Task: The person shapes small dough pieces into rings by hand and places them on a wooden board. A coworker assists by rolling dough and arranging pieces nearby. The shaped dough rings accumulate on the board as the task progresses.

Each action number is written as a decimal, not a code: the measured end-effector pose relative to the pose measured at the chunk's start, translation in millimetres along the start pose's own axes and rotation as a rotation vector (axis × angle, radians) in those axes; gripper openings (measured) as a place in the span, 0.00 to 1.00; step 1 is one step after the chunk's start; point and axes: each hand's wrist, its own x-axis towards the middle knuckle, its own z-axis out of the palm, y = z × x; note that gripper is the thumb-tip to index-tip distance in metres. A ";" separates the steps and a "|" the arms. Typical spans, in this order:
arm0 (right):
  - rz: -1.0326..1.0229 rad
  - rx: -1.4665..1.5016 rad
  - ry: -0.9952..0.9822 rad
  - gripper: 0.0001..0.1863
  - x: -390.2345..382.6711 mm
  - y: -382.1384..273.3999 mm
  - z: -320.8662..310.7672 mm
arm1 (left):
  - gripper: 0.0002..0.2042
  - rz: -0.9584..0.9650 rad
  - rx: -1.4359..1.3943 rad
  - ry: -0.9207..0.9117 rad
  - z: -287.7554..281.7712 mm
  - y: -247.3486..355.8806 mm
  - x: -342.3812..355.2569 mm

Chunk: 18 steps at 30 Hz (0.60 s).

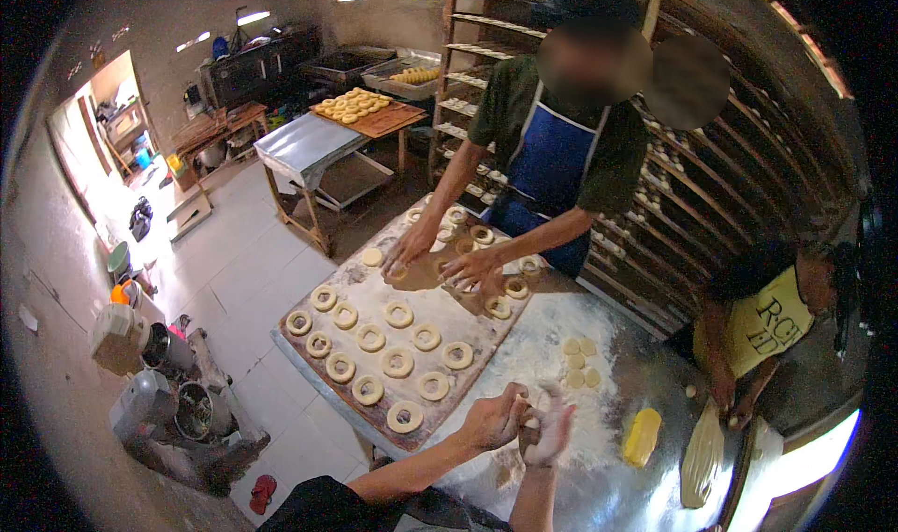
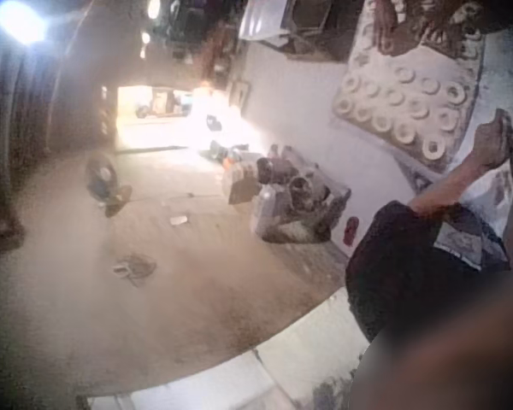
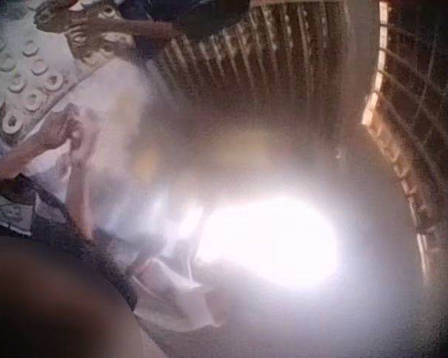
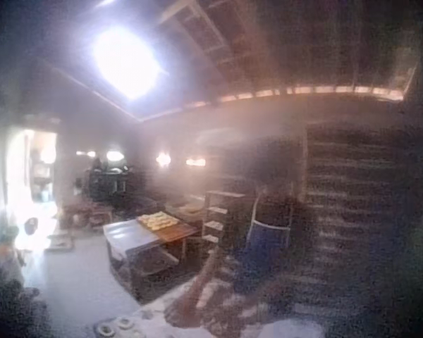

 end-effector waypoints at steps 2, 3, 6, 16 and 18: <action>0.079 0.092 0.136 0.34 7.6 9.1 16.5 | 0.17 -0.004 0.070 -0.009 -16.6 -12.3 3.8; 0.049 -0.111 0.024 0.35 14.2 14.4 22.3 | 0.16 0.030 0.085 0.056 -23.2 -17.1 8.2; 0.157 0.128 -0.094 0.38 31.0 37.4 39.7 | 0.14 -0.213 -0.210 0.129 -54.0 -34.2 14.7; 0.115 -0.138 -0.024 0.44 110.0 96.9 160.4 | 0.09 -0.103 -0.045 0.217 -168.0 -120.8 42.7; 0.117 -0.316 -0.176 0.38 123.8 100.2 184.2 | 0.10 -0.077 -0.041 0.217 -188.5 -133.6 49.6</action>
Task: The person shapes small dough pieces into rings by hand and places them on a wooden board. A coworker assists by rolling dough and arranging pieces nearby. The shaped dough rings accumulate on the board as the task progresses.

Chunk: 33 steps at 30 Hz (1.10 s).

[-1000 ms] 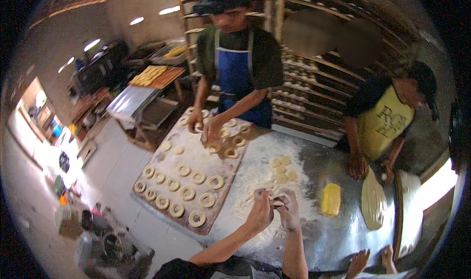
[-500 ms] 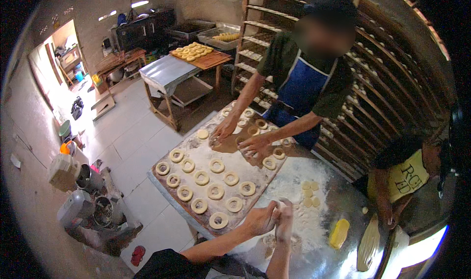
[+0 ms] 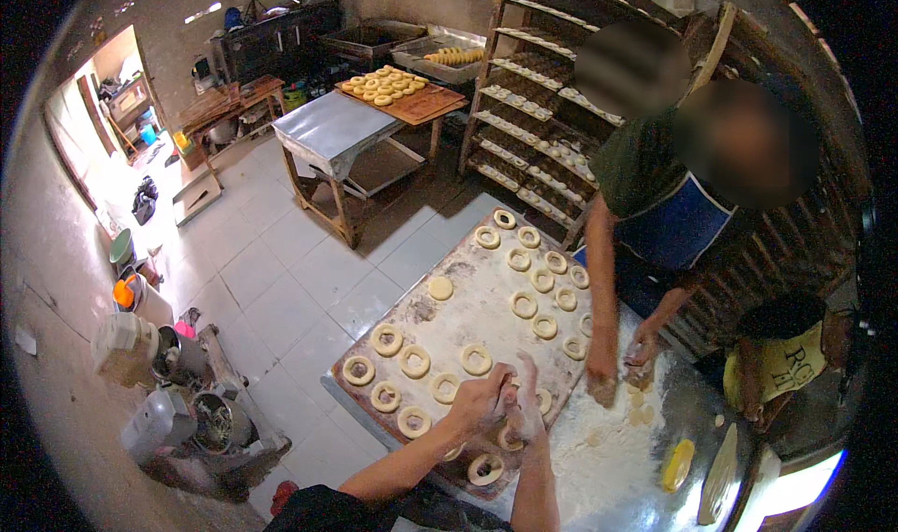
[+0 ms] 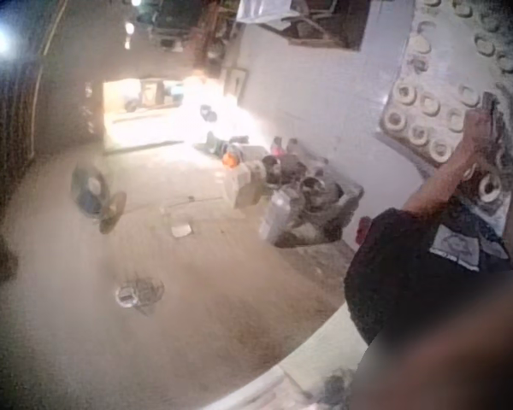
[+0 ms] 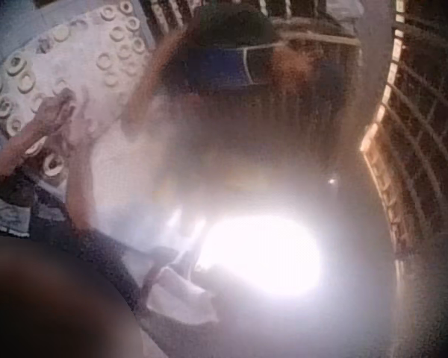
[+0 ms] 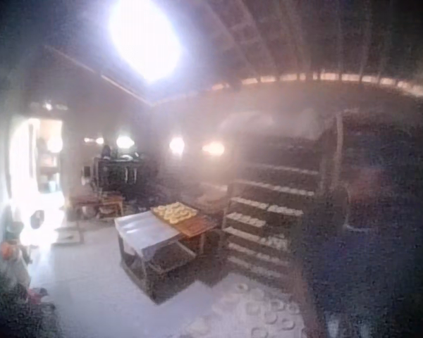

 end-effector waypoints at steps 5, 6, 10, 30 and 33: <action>0.084 0.267 0.248 0.34 37.0 14.6 32.3 | 0.13 -0.131 0.023 -0.054 -22.8 -16.1 24.4; 0.051 0.025 0.155 0.30 44.0 18.2 32.3 | 0.13 -0.142 0.073 -0.082 -27.0 -19.8 28.0; 0.065 -0.167 -0.007 0.27 67.5 25.5 24.6 | 0.14 -0.167 0.094 -0.126 -43.6 -33.9 41.7; 0.352 -0.865 0.068 0.42 149.6 5.6 60.0 | 0.26 -0.437 0.619 -0.138 -96.5 -102.1 114.0; 0.171 -1.299 -0.055 0.40 136.0 8.2 75.4 | 0.27 -0.346 0.744 -0.277 -96.4 -110.4 95.3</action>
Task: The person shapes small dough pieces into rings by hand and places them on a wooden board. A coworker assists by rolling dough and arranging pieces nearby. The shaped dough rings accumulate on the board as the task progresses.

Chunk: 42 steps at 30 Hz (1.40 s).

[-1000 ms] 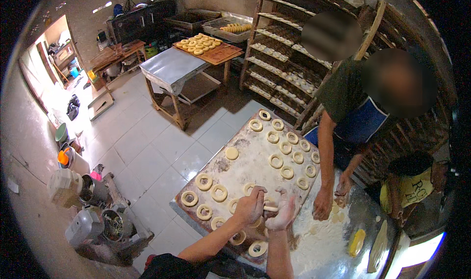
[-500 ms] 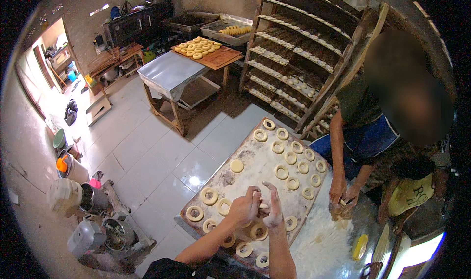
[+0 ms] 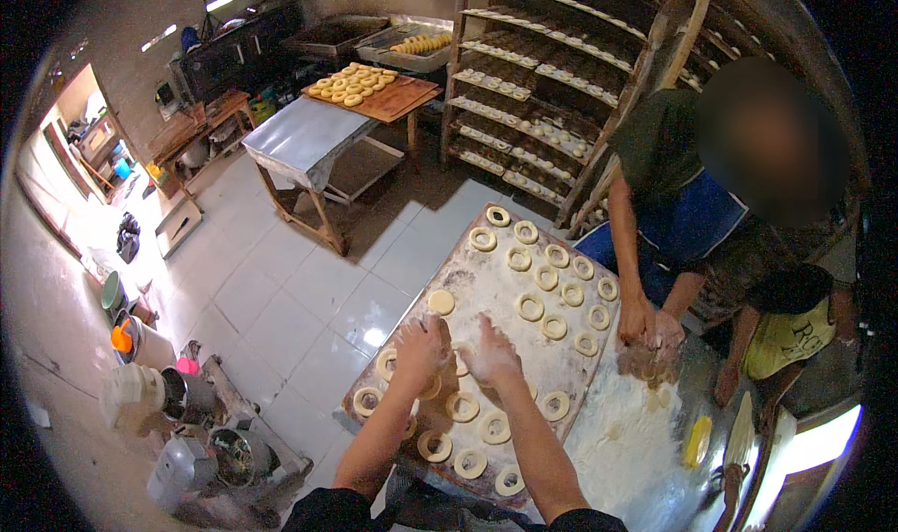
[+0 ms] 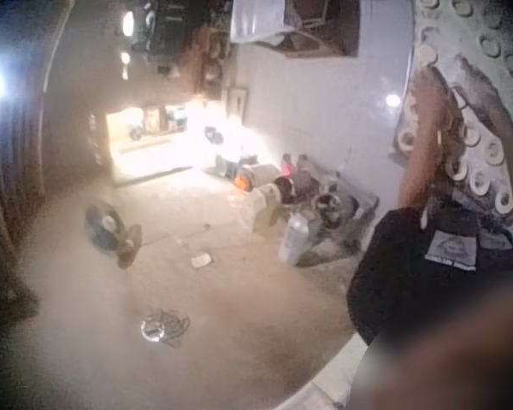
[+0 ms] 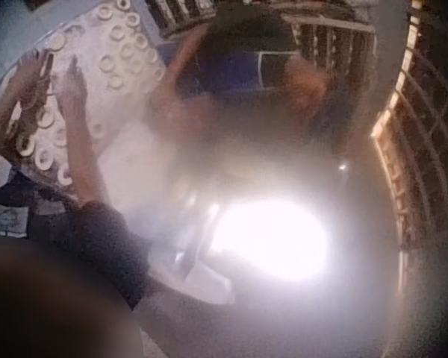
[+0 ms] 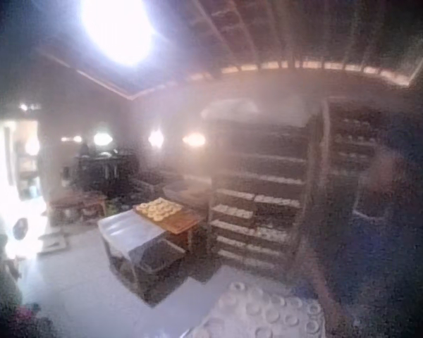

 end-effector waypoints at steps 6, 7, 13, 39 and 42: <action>-0.078 -0.140 0.034 0.39 -3.2 -10.7 9.9 | 0.29 0.079 0.018 0.124 11.8 -4.4 5.5; -0.091 -0.143 0.041 0.38 -1.2 -11.0 8.4 | 0.29 0.054 0.049 0.114 10.4 -4.5 6.5; -0.022 0.073 -0.003 0.31 40.5 -15.3 9.3 | 0.33 0.074 -0.021 0.113 -0.9 -3.0 -5.0; 0.540 0.252 0.594 0.19 -275.0 374.4 -35.1 | 0.12 0.465 -0.612 0.046 75.2 208.7 -135.8; 0.545 0.043 0.707 0.19 -298.0 401.5 -29.3 | 0.13 0.603 -0.537 -0.009 110.1 263.9 -165.0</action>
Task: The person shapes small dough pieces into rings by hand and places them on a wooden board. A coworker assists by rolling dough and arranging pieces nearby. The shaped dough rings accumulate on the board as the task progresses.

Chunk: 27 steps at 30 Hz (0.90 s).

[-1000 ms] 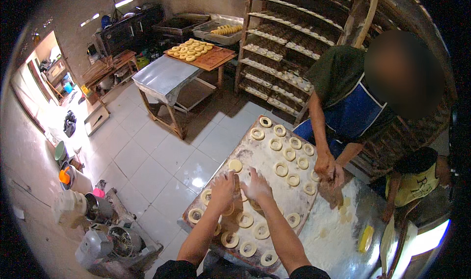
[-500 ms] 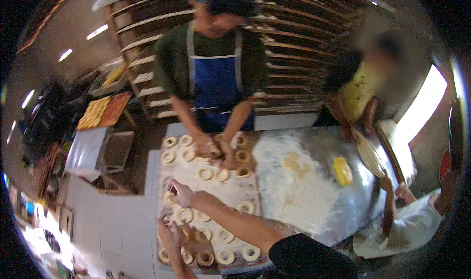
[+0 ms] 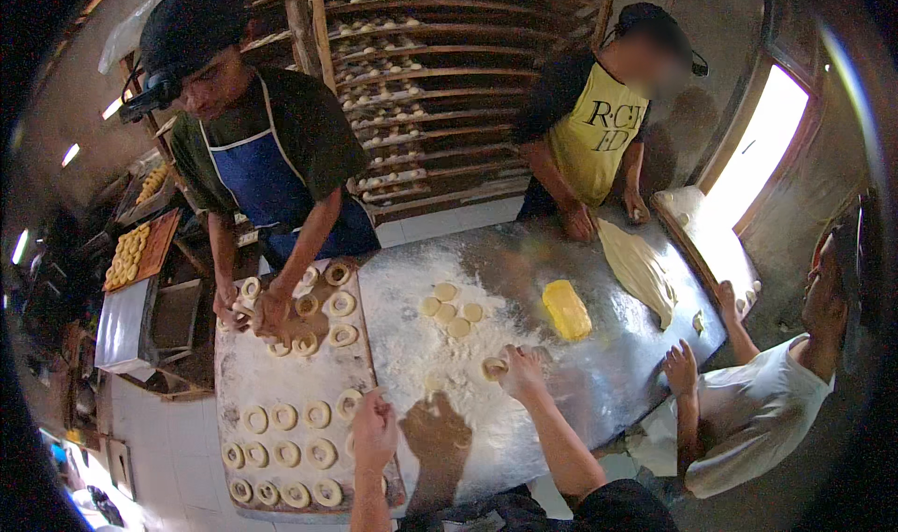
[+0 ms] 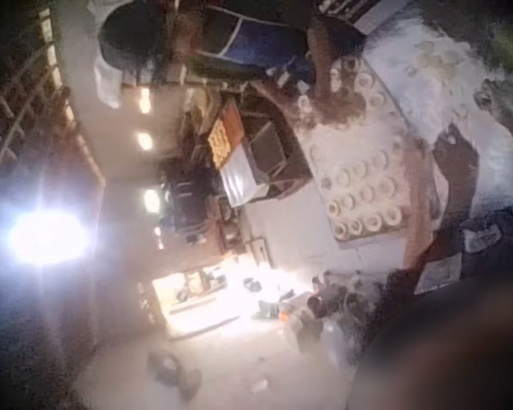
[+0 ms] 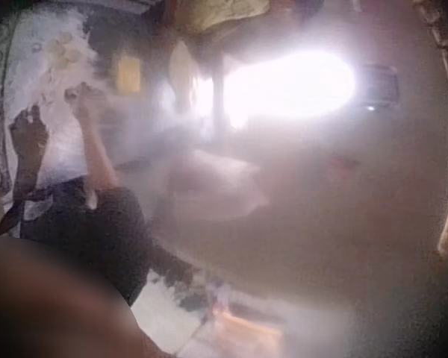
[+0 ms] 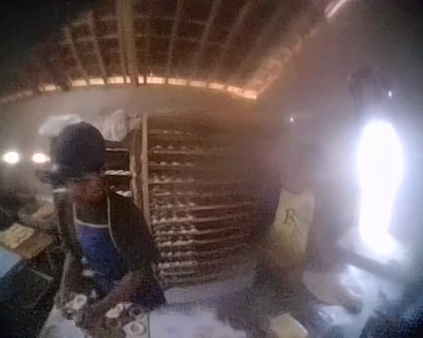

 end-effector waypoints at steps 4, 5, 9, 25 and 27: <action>-0.181 -0.155 -0.095 0.22 9.8 12.0 -1.6 | 0.13 -0.029 -0.016 -0.162 68.5 37.4 -5.3; -0.199 -0.117 -0.261 0.23 15.2 12.4 -2.3 | 0.13 -0.101 -0.042 -0.206 85.2 45.2 -7.0; -0.210 0.268 -0.622 0.26 28.7 12.3 -14.1 | 0.14 -0.189 0.103 -0.270 130.5 63.0 -2.5; -0.251 0.791 -0.086 0.33 0.0 -46.4 -33.7 | 0.19 0.102 0.098 0.104 108.6 105.4 -1.8; 0.054 1.438 -0.596 0.31 -6.7 -51.5 -28.5 | 0.22 0.187 0.175 0.275 101.6 91.4 -8.6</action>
